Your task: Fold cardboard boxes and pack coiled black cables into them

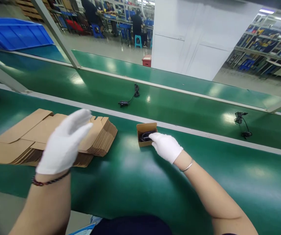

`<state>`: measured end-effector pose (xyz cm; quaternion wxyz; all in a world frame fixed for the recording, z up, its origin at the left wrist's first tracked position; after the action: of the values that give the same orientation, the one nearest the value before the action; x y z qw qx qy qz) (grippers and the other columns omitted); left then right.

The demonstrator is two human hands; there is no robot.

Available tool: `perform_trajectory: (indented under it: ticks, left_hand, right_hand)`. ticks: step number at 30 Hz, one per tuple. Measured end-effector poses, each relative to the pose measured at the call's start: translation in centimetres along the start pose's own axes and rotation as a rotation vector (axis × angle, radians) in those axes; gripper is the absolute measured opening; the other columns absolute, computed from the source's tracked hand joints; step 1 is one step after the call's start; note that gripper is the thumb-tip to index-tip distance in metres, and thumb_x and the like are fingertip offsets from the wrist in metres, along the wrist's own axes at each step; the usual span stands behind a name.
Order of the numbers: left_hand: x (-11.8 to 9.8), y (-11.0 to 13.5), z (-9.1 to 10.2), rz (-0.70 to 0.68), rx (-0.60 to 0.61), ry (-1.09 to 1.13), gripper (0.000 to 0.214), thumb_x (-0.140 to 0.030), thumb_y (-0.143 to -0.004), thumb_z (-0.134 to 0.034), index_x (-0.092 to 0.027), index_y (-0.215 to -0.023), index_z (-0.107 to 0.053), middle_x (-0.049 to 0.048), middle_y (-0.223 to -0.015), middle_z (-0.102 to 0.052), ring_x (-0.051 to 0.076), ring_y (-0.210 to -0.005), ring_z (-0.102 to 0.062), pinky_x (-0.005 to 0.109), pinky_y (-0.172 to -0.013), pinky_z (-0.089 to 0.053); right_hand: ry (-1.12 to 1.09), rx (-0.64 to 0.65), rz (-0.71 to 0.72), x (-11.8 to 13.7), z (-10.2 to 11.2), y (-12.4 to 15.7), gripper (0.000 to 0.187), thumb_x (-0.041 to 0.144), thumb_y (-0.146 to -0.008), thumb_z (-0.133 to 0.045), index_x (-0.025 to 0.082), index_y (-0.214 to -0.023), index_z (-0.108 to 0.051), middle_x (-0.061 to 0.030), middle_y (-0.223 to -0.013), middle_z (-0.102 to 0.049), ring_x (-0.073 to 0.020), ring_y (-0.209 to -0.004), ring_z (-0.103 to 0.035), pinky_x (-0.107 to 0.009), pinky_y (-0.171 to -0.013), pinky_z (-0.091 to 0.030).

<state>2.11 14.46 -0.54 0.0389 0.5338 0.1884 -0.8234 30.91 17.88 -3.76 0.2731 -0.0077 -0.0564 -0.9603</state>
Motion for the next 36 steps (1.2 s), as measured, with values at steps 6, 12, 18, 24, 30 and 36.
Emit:
perform_trajectory:
  ticks: [6, 12, 18, 24, 30, 36]
  left_hand:
    - [3.4, -7.7, 4.6, 0.178, 0.086, -0.723, 0.058, -0.054, -0.083, -0.052, -0.014, -0.124, -0.057, 0.0147, -0.135, -0.056, 0.034, -0.125, -0.051, 0.046, -0.106, -0.039]
    - [5.6, -10.4, 3.1, 0.319, 0.260, -1.019, 0.088, -0.083, -0.064, -0.044, -0.015, -0.119, -0.058, 0.0220, -0.121, -0.064, 0.042, -0.114, -0.057, 0.048, -0.090, -0.046]
    - [4.4, -10.1, 3.3, 0.355, 0.164, -1.025, 0.062, -0.064, -0.074, -0.051, -0.019, -0.117, -0.059, 0.0170, -0.117, -0.067, 0.038, -0.109, -0.061, 0.043, -0.086, -0.048]
    - [3.3, -10.1, 3.8, 0.306, 0.115, -1.021, 0.079, -0.063, -0.075, -0.049, -0.012, -0.135, -0.044, 0.0206, -0.131, -0.058, 0.039, -0.118, -0.055, 0.045, -0.090, -0.047]
    - [4.6, -10.2, 2.4, 0.350, 0.264, -0.919, 0.075, -0.059, -0.066, -0.064, -0.007, -0.120, -0.058, 0.0263, -0.126, -0.059, 0.044, -0.118, -0.054, 0.048, -0.093, -0.045]
    - [0.2, -8.7, 3.5, 0.243, -0.044, -0.835, 0.062, -0.040, -0.068, -0.072, -0.008, -0.119, -0.058, 0.0243, -0.125, -0.060, 0.039, -0.121, -0.054, 0.045, -0.099, -0.043]
  right_hand:
    - [0.097, -0.039, -0.099, -1.8, -4.0, -1.9, 0.028, 0.022, -0.094, -0.038, 0.022, -0.111, -0.060, -0.0101, -0.106, -0.069, -0.0233, -0.085, -0.068, -0.031, -0.063, -0.047]
    - [0.126, -0.122, -0.330, -10.0, -2.3, -7.9, 0.025, 0.023, -0.094, -0.040, 0.018, -0.110, -0.059, -0.0137, -0.106, -0.067, -0.0255, -0.082, -0.067, -0.032, -0.061, -0.044]
    - [0.180, -0.403, -0.413, -9.4, -0.4, -8.3, 0.036, 0.029, -0.094, -0.038, 0.014, -0.124, -0.052, -0.0191, -0.129, -0.054, -0.0265, -0.086, -0.064, -0.034, -0.061, -0.046]
    - [0.006, -0.814, -0.123, -1.8, -0.4, -5.1, 0.029, 0.033, -0.093, -0.046, 0.019, -0.112, -0.063, -0.0113, -0.129, -0.060, -0.0263, -0.095, -0.064, -0.036, -0.074, -0.052]
    - [-0.225, -0.910, 0.025, 1.0, -0.7, -3.2, 0.026, 0.031, -0.092, -0.050, 0.019, -0.106, -0.069, -0.0107, -0.120, -0.066, -0.0250, -0.101, -0.066, -0.039, -0.087, -0.054]
    - [-0.437, -0.866, -0.008, -1.1, -0.6, -2.0, 0.034, 0.045, -0.089, -0.051, 0.021, -0.100, -0.071, -0.0096, -0.119, -0.067, -0.0293, -0.109, -0.063, -0.048, -0.097, -0.050]
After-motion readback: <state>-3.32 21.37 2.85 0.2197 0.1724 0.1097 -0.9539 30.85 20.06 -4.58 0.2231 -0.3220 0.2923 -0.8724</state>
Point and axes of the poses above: each hand's wrist, its own y-axis away from the middle knuckle, its own z-axis out of the back of the hand, x = y × z, the point moved 3 cm from there along -y, towards the middle knuckle
